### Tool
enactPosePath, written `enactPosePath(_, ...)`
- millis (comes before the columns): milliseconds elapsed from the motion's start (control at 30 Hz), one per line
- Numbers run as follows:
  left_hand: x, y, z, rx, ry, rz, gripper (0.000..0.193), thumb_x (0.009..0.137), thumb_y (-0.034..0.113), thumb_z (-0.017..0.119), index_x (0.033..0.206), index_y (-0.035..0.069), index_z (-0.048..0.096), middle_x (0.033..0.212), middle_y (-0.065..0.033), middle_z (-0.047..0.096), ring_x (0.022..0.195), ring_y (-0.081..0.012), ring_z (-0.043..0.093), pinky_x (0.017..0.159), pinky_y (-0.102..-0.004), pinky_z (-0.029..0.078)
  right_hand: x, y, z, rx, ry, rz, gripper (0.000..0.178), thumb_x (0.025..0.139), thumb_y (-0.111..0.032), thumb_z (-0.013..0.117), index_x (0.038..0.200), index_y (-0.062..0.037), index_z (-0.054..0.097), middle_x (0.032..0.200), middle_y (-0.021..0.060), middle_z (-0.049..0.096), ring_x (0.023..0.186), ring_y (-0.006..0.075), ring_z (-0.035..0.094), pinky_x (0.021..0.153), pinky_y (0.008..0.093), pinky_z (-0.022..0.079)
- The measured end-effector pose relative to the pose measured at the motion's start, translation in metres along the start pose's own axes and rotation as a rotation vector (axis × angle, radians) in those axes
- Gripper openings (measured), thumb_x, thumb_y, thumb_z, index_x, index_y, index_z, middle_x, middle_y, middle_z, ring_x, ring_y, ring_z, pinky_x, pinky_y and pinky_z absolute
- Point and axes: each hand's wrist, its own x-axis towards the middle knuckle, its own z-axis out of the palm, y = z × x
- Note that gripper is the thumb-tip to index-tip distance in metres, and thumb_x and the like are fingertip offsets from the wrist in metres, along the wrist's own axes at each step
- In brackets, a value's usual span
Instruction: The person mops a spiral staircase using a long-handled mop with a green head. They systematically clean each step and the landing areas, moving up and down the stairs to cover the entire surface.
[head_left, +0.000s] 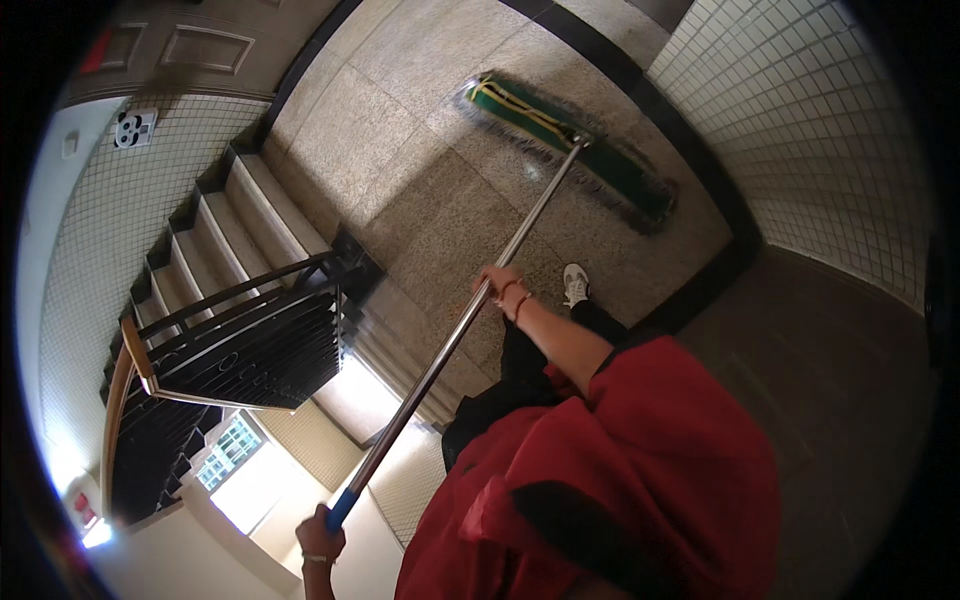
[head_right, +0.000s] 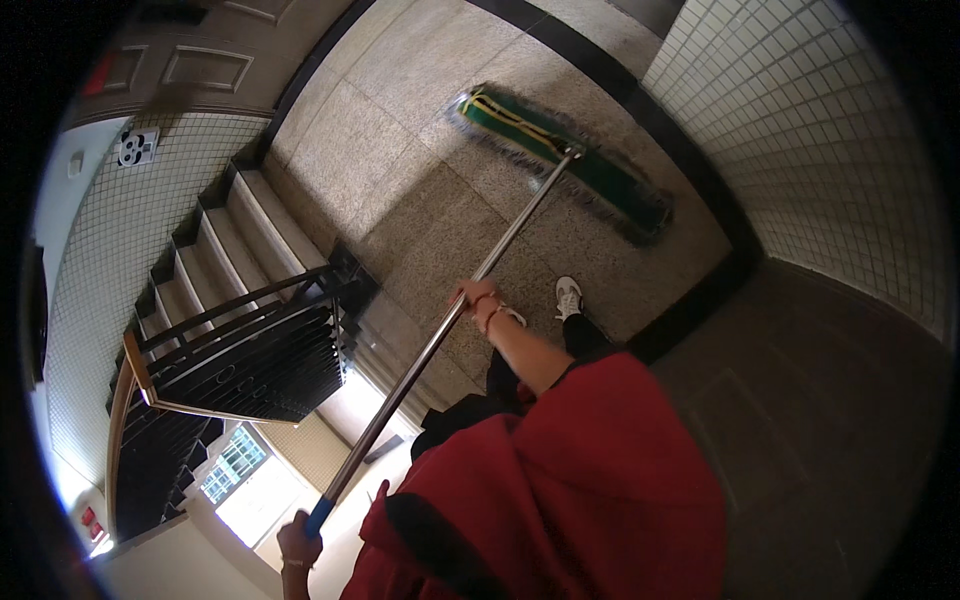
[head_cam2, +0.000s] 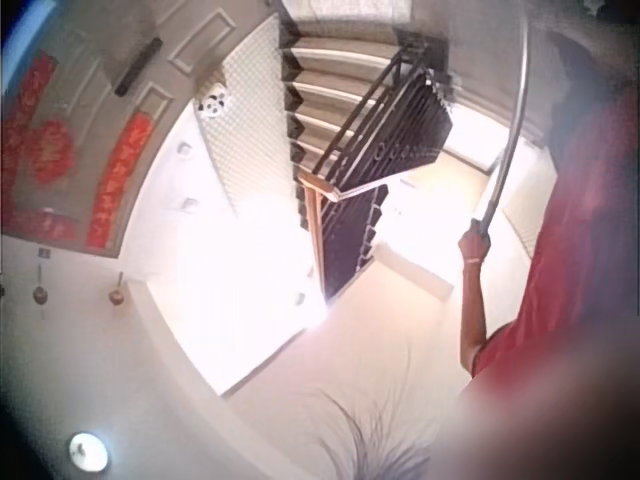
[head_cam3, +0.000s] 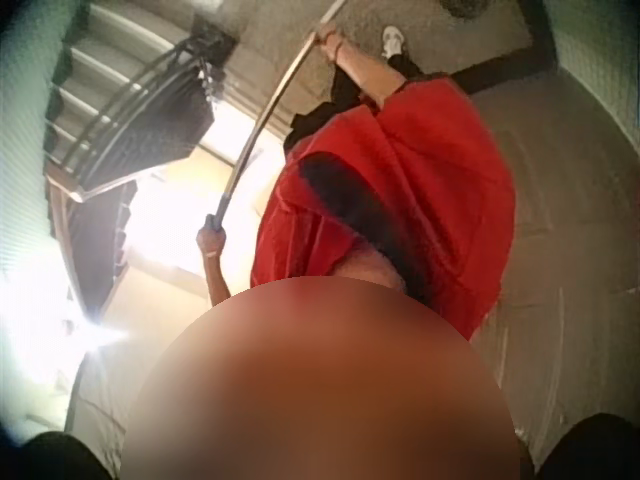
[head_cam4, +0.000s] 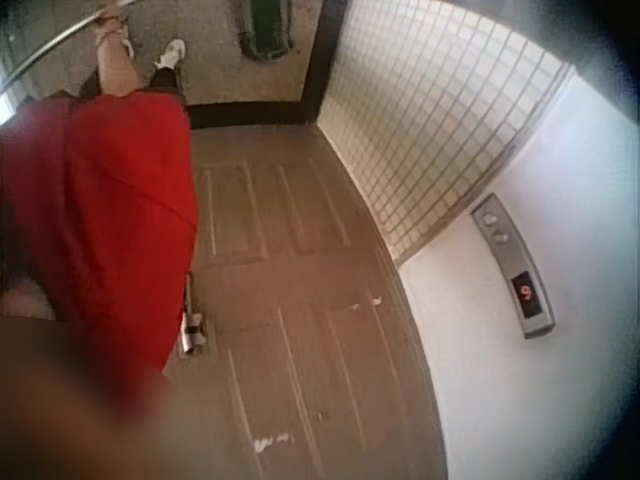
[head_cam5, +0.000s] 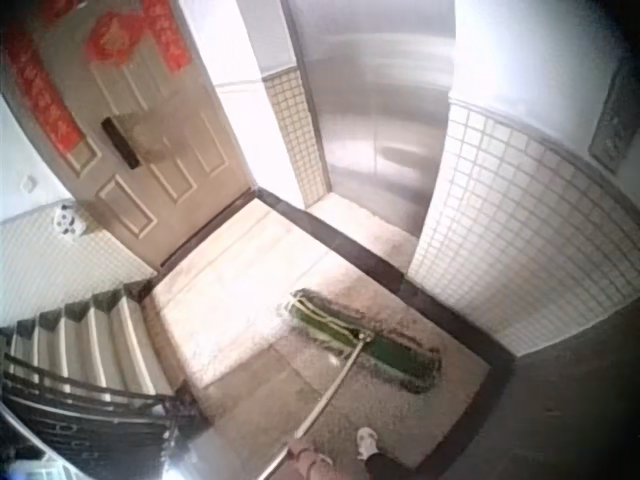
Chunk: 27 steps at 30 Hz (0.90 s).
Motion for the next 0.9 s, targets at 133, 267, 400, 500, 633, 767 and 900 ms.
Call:
enactPosePath(133,0.053,0.085,-0.015,-0.145,-0.008,0.149,0.020,0.059,0.008,0.050,0.078,0.010,0.049,0.054,-0.0128,0.053,0.052,-0.0310,0.053,0.048,-0.0390,0.042,-0.010,-0.085,-0.066,-0.012,0.178,-0.224,0.017,0.067,-0.004,0.052,0.052,0.0038,0.049,0.051,0.0134,0.052,0.044,0.0204,0.053,0.036,0.0286,0.044)
enactPosePath(267,0.084,0.175,-0.028,-0.213,0.002,0.349,0.027,0.059,0.010,0.052,0.085,0.007,0.050,0.059,-0.0147,0.054,0.057,-0.0325,0.054,0.053,-0.0407,0.043,-0.005,-0.159,-0.136,-0.140,0.417,-0.275,0.020,0.072,-0.008,0.047,0.053,0.0006,0.047,0.046,0.0095,0.047,0.036,0.0145,0.044,0.031,0.0259,0.033)
enactPosePath(400,0.062,0.206,-0.043,-0.134,-0.072,0.389,0.028,0.064,0.018,0.054,0.090,0.010,0.044,0.058,-0.0135,0.054,0.055,-0.0309,0.054,0.049,-0.0406,0.042,-0.008,-0.181,-0.140,-0.319,0.674,-0.290,0.027,0.076,-0.011,0.046,0.052,-0.0019,0.042,0.043,0.0068,0.042,0.032,0.0127,0.034,0.031,0.0265,0.026)
enactPosePath(500,0.049,0.191,-0.026,-0.145,-0.201,0.390,0.035,0.066,0.028,0.056,0.091,0.009,0.041,0.056,-0.0135,0.054,0.053,-0.0308,0.054,0.046,-0.0400,0.041,0.092,-0.139,-0.213,-1.586,0.475,-0.363,0.030,0.080,-0.020,0.046,0.056,-0.0020,0.049,0.051,0.0077,0.048,0.040,0.0124,0.044,0.039,0.0247,0.038)
enactPosePath(633,0.030,0.135,0.017,-0.173,-0.293,0.292,0.029,0.064,0.021,0.053,0.087,0.008,0.042,0.055,-0.0144,0.053,0.052,-0.0317,0.054,0.047,-0.0403,0.041,0.016,-0.077,-0.141,-2.198,0.594,-0.240,0.029,0.082,-0.019,0.043,0.055,-0.0066,0.044,0.046,0.0039,0.040,0.037,0.0135,0.035,0.038,0.0268,0.030)
enactPosePath(767,0.001,0.053,0.080,-0.120,-0.344,0.270,0.028,0.061,0.018,0.053,0.086,0.008,0.042,0.055,-0.0148,0.053,0.053,-0.0323,0.054,0.048,-0.0414,0.041,0.003,0.042,-0.121,-2.173,0.485,-0.257,0.021,0.081,-0.021,0.045,0.063,-0.0090,0.048,0.050,0.0030,0.041,0.042,0.0154,0.040,0.042,0.0283,0.030)
enactPosePath(900,-0.030,-0.054,0.116,-0.151,-0.273,0.278,0.028,0.063,0.015,0.052,0.090,0.010,0.047,0.060,-0.0161,0.054,0.057,-0.0340,0.053,0.051,-0.0415,0.042,-0.030,0.168,-0.072,-2.073,0.272,-0.197,0.019,0.080,-0.020,0.045,0.069,-0.0045,0.048,0.052,0.0052,0.043,0.044,0.0177,0.043,0.042,0.0306,0.035)
